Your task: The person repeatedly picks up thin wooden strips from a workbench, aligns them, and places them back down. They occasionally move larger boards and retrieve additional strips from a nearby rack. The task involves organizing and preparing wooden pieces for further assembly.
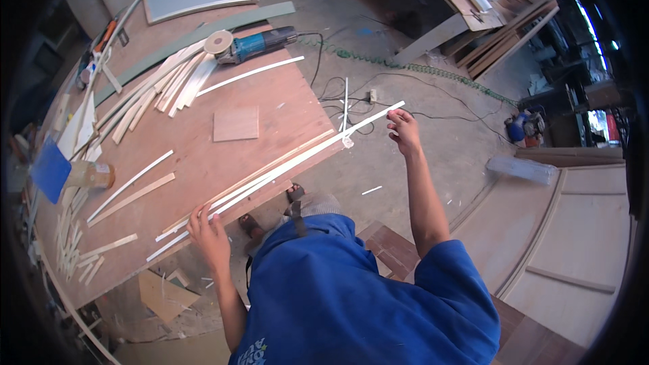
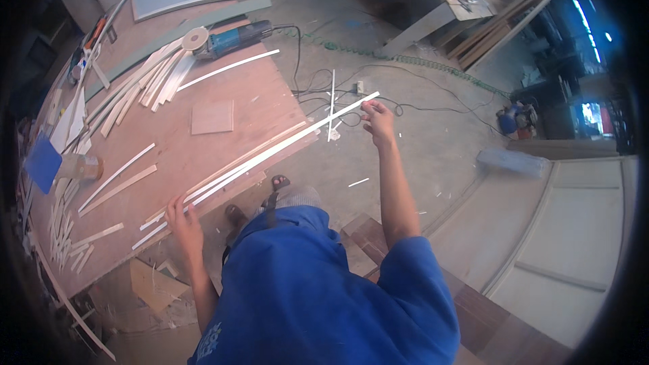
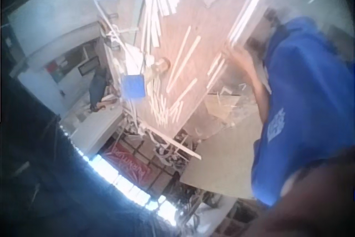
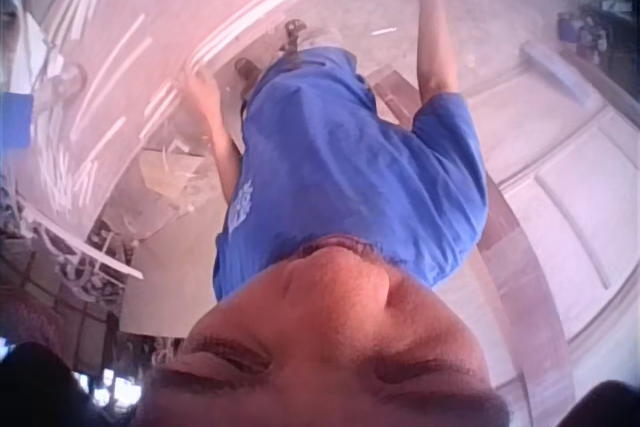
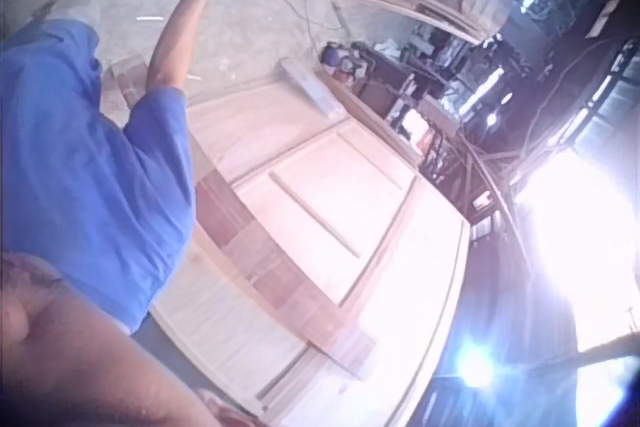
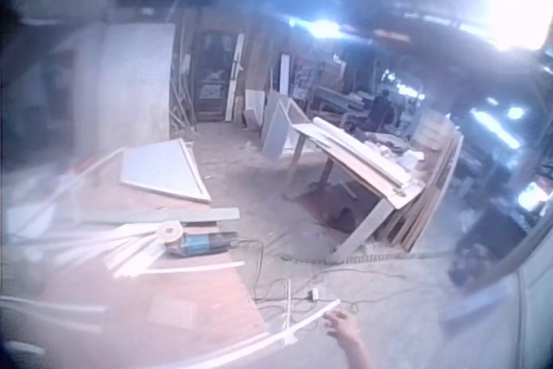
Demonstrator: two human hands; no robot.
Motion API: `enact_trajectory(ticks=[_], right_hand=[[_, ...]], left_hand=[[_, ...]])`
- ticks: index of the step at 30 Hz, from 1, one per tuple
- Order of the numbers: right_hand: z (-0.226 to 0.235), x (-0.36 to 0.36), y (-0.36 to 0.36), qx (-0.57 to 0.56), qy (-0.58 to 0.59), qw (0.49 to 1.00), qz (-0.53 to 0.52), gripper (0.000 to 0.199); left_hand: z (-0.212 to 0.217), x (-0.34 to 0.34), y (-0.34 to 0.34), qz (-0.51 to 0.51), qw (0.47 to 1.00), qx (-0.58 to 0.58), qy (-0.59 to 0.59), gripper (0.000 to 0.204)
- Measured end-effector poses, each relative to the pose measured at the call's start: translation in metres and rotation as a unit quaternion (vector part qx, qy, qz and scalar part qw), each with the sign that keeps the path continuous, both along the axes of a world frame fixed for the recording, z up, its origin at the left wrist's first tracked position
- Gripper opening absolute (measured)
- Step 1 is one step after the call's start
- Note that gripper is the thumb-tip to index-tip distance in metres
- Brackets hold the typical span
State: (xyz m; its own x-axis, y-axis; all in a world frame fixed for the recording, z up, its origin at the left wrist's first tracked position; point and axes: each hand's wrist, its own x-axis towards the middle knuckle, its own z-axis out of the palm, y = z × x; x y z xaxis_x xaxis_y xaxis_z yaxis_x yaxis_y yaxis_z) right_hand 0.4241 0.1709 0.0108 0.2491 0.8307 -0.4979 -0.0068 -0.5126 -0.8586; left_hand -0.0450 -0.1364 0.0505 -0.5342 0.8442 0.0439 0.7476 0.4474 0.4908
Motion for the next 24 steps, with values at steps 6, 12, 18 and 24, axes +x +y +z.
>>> enact_trajectory(ticks=[6, 12, 18, 24], right_hand=[[-0.003, -0.011, -0.007, 0.001, 0.055, 0.998, 0.020, 0.011], [-0.011, -0.078, -0.054, -0.017, 0.004, 0.998, 0.061, 0.014], [-0.021, -0.139, -0.083, 0.014, -0.038, 0.996, 0.076, 0.020], [-0.041, -0.144, -0.081, 0.050, -0.138, 0.986, 0.074, 0.023]], left_hand=[[0.011, 0.024, 0.003, 0.007, 1.000, -0.015, 0.002, 0.032], [0.002, 0.019, -0.008, 0.046, 0.999, 0.009, -0.013, 0.034], [-0.014, -0.052, -0.045, 0.108, 0.993, 0.020, 0.042, 0.033], [-0.036, -0.148, -0.106, 0.118, 0.989, 0.035, 0.083, 0.032]])
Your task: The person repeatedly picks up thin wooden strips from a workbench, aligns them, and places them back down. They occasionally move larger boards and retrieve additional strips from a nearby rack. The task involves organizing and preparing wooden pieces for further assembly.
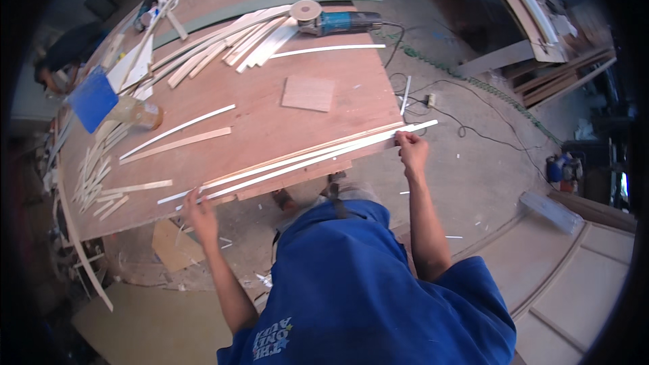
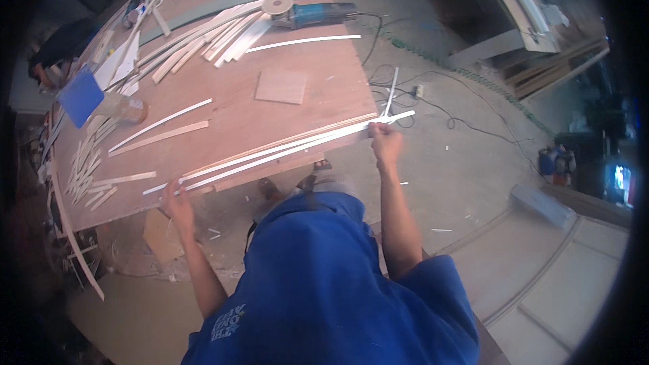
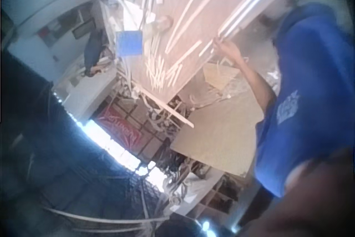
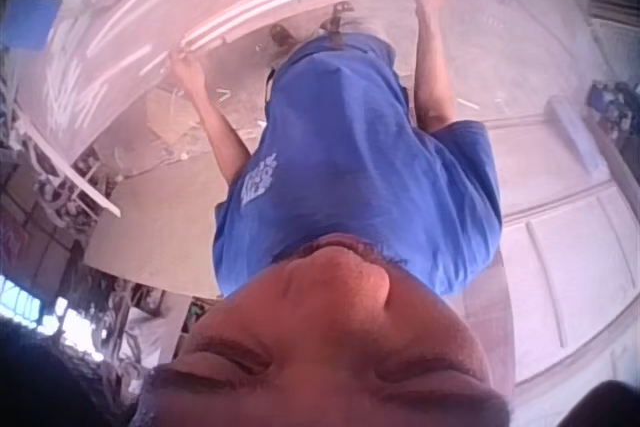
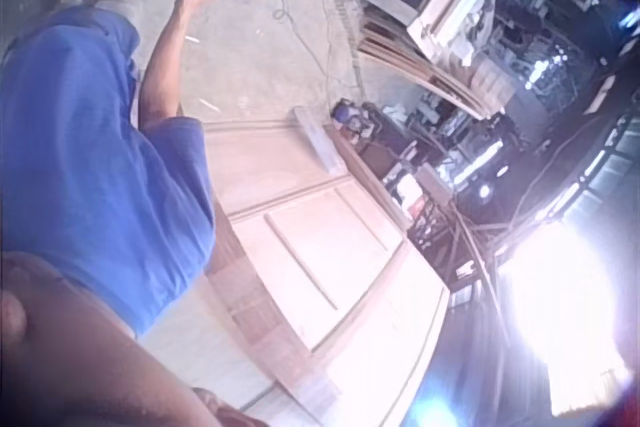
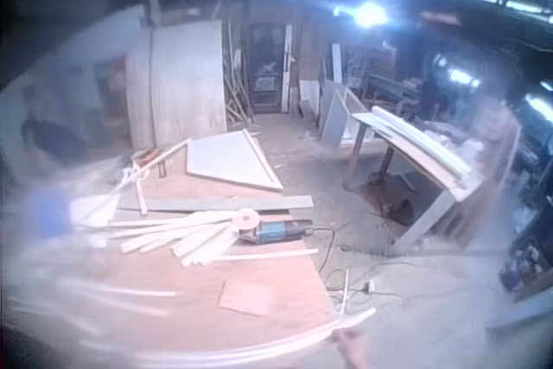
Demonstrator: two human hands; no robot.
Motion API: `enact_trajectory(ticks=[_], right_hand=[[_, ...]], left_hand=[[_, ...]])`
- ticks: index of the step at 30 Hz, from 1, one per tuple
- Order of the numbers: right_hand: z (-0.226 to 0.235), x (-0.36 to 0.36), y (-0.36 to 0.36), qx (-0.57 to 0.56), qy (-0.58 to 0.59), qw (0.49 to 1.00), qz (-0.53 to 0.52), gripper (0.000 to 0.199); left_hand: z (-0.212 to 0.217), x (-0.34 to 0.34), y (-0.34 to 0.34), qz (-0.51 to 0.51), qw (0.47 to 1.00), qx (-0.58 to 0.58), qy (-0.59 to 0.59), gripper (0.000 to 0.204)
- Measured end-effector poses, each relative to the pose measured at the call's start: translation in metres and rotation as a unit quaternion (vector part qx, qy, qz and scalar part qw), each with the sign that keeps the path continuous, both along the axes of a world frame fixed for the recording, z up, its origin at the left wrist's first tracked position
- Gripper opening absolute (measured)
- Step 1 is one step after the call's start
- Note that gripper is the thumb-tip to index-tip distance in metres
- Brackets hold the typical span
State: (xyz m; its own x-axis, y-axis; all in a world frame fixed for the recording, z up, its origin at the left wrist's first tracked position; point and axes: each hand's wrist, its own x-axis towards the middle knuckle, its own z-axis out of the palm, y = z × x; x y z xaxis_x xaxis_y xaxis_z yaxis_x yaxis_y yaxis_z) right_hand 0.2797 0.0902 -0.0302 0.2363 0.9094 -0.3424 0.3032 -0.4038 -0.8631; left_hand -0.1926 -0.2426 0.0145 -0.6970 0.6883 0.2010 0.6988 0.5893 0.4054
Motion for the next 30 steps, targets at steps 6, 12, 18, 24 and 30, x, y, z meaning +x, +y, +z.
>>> enact_trajectory(ticks=[6, 12, 18, 24, 30], right_hand=[[-0.013, -0.006, 0.003, 0.040, -0.046, 0.997, -0.037, 0.024], [-0.027, -0.007, 0.006, 0.080, -0.084, 0.993, -0.006, 0.024], [-0.045, 0.001, -0.003, 0.108, -0.095, 0.989, -0.015, 0.026], [0.043, -0.112, -0.075, 0.118, -0.050, 0.949, 0.287, 0.010], [0.098, -0.294, -0.160, 0.066, -0.017, 0.838, 0.542, 0.018]], left_hand=[[0.008, -0.043, -0.024, 0.048, 0.997, -0.066, -0.011, 0.034], [-0.001, -0.081, -0.052, 0.057, 0.996, -0.064, -0.018, 0.034], [0.010, -0.096, -0.040, 0.056, 0.993, -0.103, 0.010, 0.031], [0.013, -0.101, -0.037, -0.008, 0.996, -0.093, -0.010, 0.030], [-0.010, -0.105, -0.026, -0.113, 0.988, -0.104, 0.012, 0.031]])
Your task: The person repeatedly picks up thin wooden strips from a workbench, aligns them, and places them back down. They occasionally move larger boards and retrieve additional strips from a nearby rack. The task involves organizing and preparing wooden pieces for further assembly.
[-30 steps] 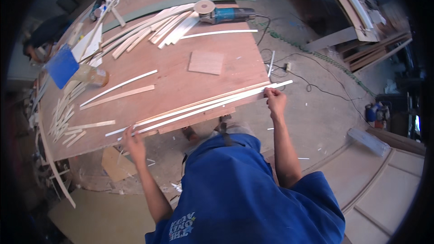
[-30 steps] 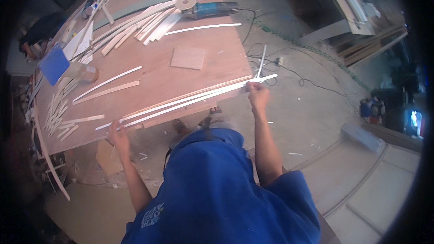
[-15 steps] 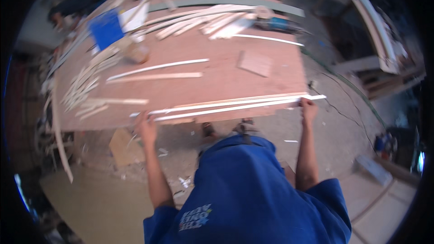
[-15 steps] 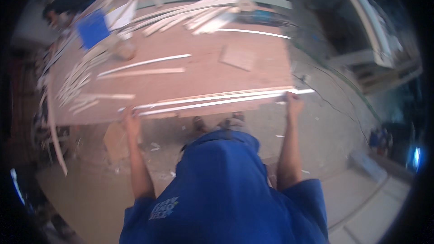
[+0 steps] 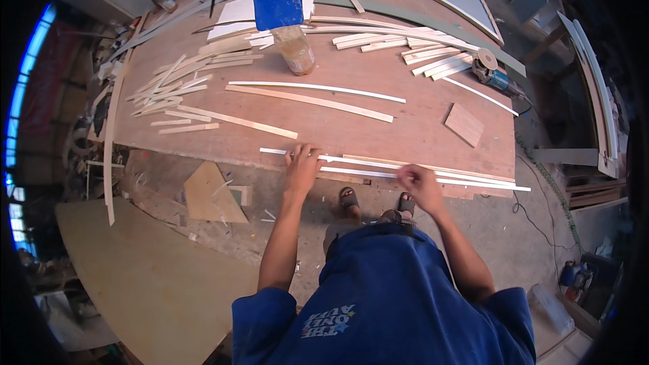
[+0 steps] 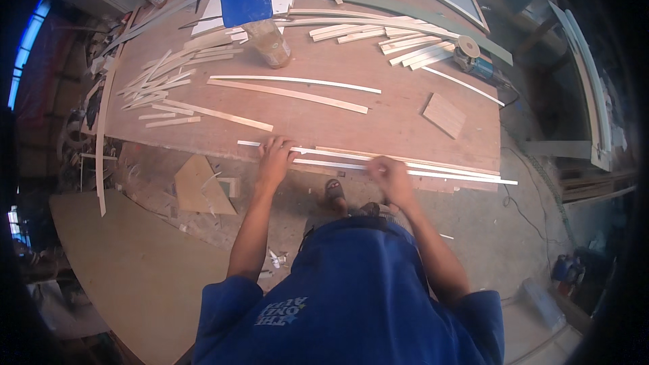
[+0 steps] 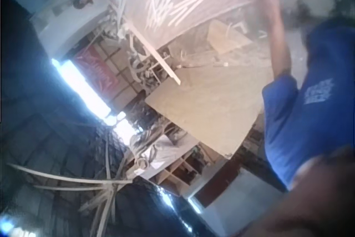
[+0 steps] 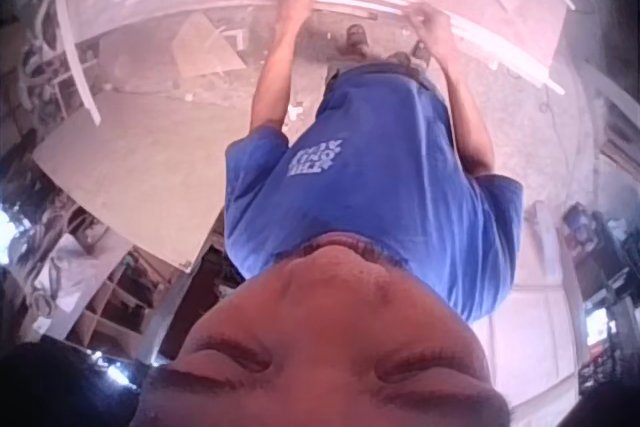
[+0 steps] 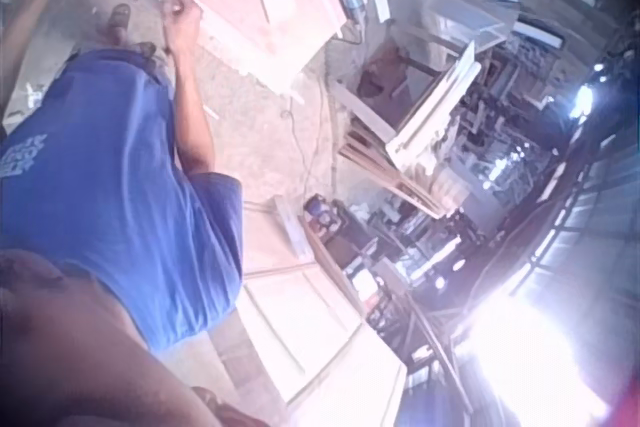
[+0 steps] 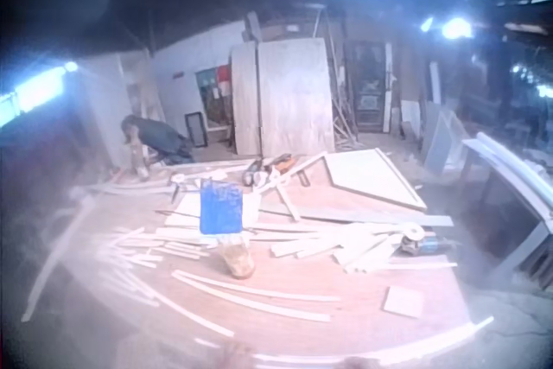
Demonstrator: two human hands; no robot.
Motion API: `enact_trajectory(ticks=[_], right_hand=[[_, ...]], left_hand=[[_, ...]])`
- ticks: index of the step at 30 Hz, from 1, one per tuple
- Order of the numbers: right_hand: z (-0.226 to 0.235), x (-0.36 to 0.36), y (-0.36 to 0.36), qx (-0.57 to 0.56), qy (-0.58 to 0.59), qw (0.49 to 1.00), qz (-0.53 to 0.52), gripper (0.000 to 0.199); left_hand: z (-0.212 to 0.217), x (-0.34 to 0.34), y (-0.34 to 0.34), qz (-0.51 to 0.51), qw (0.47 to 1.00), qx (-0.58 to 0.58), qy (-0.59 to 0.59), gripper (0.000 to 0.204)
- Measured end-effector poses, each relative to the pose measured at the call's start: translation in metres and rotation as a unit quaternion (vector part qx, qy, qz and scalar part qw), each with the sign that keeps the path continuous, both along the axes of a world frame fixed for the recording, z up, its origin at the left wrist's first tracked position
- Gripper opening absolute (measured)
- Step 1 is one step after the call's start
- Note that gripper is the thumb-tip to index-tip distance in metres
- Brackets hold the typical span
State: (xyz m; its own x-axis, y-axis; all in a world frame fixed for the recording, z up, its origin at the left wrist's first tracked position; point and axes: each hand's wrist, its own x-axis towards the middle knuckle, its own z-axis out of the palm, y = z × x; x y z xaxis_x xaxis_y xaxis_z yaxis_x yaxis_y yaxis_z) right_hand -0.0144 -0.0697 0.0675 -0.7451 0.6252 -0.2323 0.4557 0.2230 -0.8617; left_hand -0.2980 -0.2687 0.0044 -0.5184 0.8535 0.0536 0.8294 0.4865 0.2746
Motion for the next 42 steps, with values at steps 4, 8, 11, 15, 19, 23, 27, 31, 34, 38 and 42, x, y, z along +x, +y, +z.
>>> enact_trajectory(ticks=[4, 8, 11, 15, 19, 23, 27, 31, 34, 38, 42], right_hand=[[-0.011, -0.085, -0.049, 0.107, -0.043, 0.976, 0.187, 0.026], [-0.014, -0.108, -0.100, 0.058, -0.033, 0.958, 0.278, 0.025], [-0.024, -0.100, -0.117, 0.046, -0.073, 0.957, 0.277, 0.024], [-0.017, -0.081, -0.118, 0.022, -0.137, 0.961, 0.238, 0.024], [-0.020, -0.070, -0.120, 0.012, -0.142, 0.969, 0.200, 0.023], [-0.022, -0.074, -0.125, 0.011, -0.118, 0.971, 0.209, 0.023], [-0.030, -0.078, -0.131, 0.029, -0.111, 0.965, 0.234, 0.023], [-0.018, -0.086, -0.120, 0.049, -0.098, 0.978, 0.176, 0.022], [-0.021, -0.117, -0.109, 0.094, -0.112, 0.984, 0.100, 0.020], [-0.036, -0.161, -0.091, 0.158, -0.142, 0.973, 0.086, 0.020], [-0.074, -0.186, -0.077, 0.323, -0.214, 0.910, 0.145, 0.015]], left_hand=[[-0.015, -0.010, -0.003, -0.023, 0.999, 0.017, -0.041, 0.027], [-0.020, -0.026, -0.008, -0.042, 0.999, 0.007, -0.014, 0.024], [-0.032, -0.031, -0.015, -0.048, 0.997, 0.046, 0.027, 0.020], [-0.018, -0.033, -0.014, -0.066, 0.996, 0.048, -0.045, 0.016], [-0.010, -0.027, -0.004, -0.062, 0.995, 0.052, -0.062, 0.016], [-0.010, -0.030, -0.006, -0.061, 0.994, 0.055, -0.072, 0.015], [-0.024, -0.033, -0.013, -0.062, 0.995, 0.063, -0.051, 0.018], [-0.020, -0.035, -0.011, -0.072, 0.994, 0.060, -0.051, 0.019], [-0.011, -0.035, -0.013, -0.063, 0.993, 0.067, -0.077, 0.020], [-0.019, -0.037, -0.022, -0.055, 0.994, 0.089, -0.045, 0.024], [-0.033, -0.037, -0.013, -0.062, 0.992, 0.075, -0.086, 0.028]])
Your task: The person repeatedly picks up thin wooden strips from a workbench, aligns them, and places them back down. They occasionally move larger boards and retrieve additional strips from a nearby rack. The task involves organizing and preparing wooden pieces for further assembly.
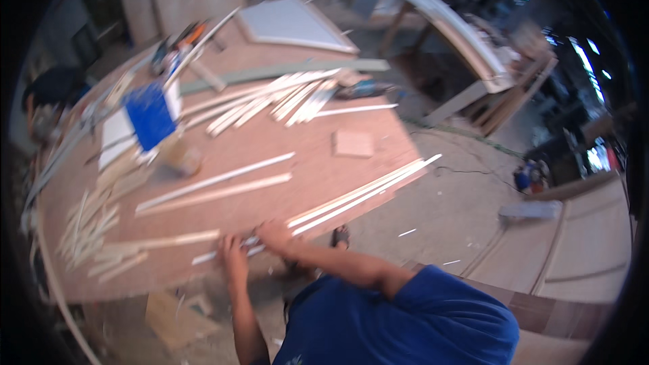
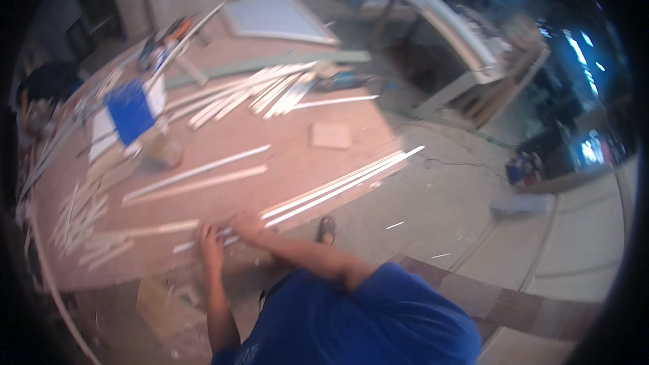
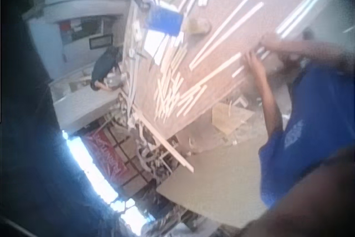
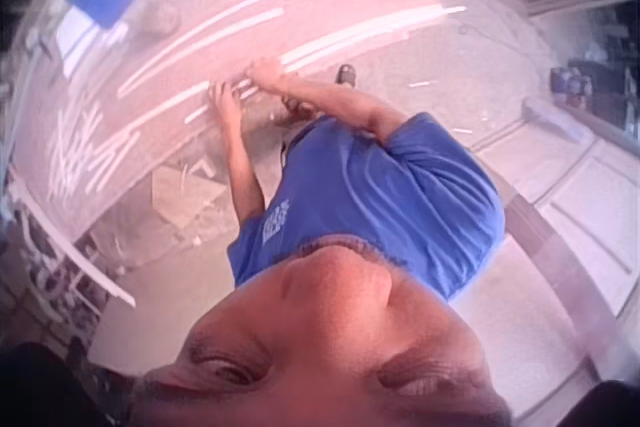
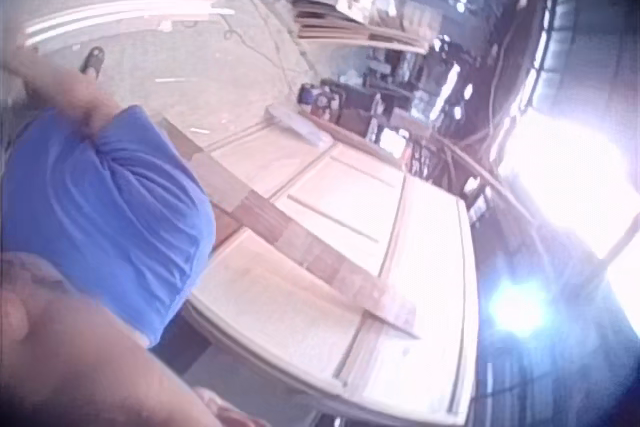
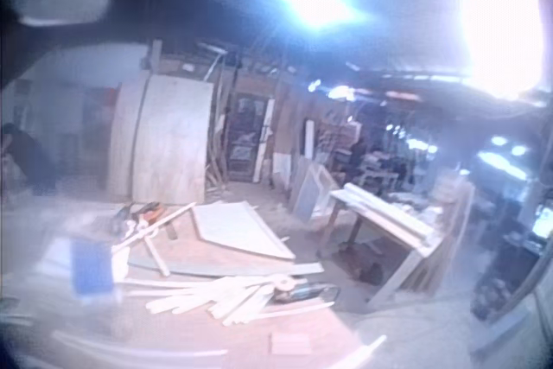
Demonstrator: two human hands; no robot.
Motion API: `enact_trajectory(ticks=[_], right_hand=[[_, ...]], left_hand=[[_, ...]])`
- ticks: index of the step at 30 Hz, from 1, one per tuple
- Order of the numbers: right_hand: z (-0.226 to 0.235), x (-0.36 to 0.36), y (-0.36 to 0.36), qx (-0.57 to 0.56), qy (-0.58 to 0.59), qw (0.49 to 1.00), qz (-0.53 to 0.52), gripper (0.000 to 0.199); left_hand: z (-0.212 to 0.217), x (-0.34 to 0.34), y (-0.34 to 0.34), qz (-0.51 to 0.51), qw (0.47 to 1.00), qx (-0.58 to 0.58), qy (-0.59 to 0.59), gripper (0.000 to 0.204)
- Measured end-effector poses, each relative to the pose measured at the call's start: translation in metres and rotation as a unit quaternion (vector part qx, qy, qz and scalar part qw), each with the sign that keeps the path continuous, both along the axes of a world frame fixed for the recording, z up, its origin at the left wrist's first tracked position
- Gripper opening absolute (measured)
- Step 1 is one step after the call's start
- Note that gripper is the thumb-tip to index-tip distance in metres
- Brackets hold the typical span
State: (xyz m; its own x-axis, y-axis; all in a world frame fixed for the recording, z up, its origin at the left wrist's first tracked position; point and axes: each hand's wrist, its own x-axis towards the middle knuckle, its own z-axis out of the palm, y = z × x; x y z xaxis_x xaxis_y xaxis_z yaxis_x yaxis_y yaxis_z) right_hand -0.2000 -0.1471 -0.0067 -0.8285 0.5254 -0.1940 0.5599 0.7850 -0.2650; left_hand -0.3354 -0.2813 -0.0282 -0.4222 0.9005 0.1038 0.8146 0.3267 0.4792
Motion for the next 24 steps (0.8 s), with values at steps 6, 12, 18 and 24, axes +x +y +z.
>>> enact_trajectory(ticks=[6, 12, 18, 24], right_hand=[[0.033, -0.005, 0.006, -0.022, 0.013, 1.000, 0.004, 0.015], [-0.015, -0.021, 0.002, 0.022, 0.055, 0.998, -0.022, 0.017], [-0.002, -0.022, 0.033, -0.029, -0.057, 0.997, -0.041, 0.033], [0.029, -0.012, 0.031, -0.097, -0.079, 0.989, -0.076, 0.030]], left_hand=[[0.019, 0.007, 0.006, 0.019, 1.000, -0.021, -0.005, 0.021], [0.015, 0.001, -0.005, 0.014, 0.998, -0.059, -0.012, 0.024], [0.019, -0.008, 0.009, -0.025, 0.992, -0.109, 0.052, 0.021], [0.034, -0.006, 0.017, -0.041, 0.986, -0.161, -0.010, 0.021]])
